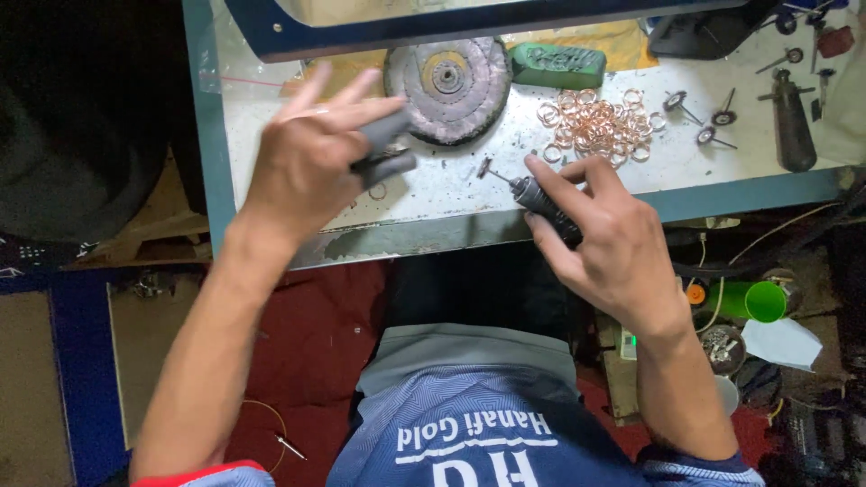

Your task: The person uses a rotary tool with a wire brush to polish small copper-colored rings one by one. They hold each ring with a finger guard and rotate it against the spinning brush, then place the finished ring into a growing pile on the workbench.

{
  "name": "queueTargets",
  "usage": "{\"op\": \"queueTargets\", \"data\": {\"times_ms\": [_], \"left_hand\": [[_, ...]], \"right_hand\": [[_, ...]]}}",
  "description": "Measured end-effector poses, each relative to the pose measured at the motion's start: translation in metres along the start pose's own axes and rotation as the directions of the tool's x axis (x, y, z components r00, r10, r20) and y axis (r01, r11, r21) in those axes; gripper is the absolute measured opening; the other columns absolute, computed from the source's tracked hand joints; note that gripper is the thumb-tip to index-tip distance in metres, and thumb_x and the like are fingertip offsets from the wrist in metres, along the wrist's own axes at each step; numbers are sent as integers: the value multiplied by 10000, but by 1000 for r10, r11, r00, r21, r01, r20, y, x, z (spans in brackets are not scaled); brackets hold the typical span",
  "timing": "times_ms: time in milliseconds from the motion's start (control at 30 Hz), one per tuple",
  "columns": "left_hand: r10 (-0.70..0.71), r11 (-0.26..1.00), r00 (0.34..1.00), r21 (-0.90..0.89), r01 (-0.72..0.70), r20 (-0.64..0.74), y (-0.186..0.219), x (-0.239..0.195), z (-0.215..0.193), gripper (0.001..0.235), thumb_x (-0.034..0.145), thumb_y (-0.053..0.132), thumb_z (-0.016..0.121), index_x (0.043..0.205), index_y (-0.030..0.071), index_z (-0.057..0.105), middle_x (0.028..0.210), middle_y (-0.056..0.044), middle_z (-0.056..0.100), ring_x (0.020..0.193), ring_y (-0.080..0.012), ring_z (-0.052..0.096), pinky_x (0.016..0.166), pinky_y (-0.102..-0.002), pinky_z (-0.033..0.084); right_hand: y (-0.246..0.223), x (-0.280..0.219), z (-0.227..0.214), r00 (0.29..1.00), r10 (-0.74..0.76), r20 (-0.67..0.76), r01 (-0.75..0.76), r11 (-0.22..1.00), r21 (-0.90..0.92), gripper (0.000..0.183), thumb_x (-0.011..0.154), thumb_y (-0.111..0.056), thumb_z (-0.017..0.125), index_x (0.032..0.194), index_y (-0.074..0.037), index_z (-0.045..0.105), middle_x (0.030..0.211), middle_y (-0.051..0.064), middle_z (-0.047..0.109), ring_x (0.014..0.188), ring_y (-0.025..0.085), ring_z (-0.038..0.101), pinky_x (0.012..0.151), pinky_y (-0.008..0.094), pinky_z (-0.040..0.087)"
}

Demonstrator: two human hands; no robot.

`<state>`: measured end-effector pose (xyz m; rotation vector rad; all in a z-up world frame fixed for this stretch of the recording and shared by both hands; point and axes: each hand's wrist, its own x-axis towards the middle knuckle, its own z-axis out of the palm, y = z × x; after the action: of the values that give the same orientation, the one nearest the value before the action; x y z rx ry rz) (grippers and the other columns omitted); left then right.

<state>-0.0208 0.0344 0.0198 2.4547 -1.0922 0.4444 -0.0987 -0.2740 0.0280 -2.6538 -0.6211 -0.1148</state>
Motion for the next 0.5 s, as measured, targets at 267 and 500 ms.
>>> {"op": "queueTargets", "data": {"times_ms": [267,500], "left_hand": [[-163,987,987,6,163,-7,0,-32,-19,521,883,385,892,803,-109,748,1300,-266,722,1319,-544,602,1229,-657,234],[-424,905,890,-92,414,-168,71,-26,-47,501,1005,353,611,1221,-94,678,1292,-323,692,1313,-529,590,1228,-582,403]], "right_hand": [[-3,-5,8,996,-70,-61,77,991,114,655,931,-49,785,1523,-5,508,1137,218,556,859,299,614,697,397,604],[-14,-11,2,938,-44,-343,131,963,235,527,870,73,859,1336,120,619,1156,309,680,1034,383,682,947,452,582]]}}
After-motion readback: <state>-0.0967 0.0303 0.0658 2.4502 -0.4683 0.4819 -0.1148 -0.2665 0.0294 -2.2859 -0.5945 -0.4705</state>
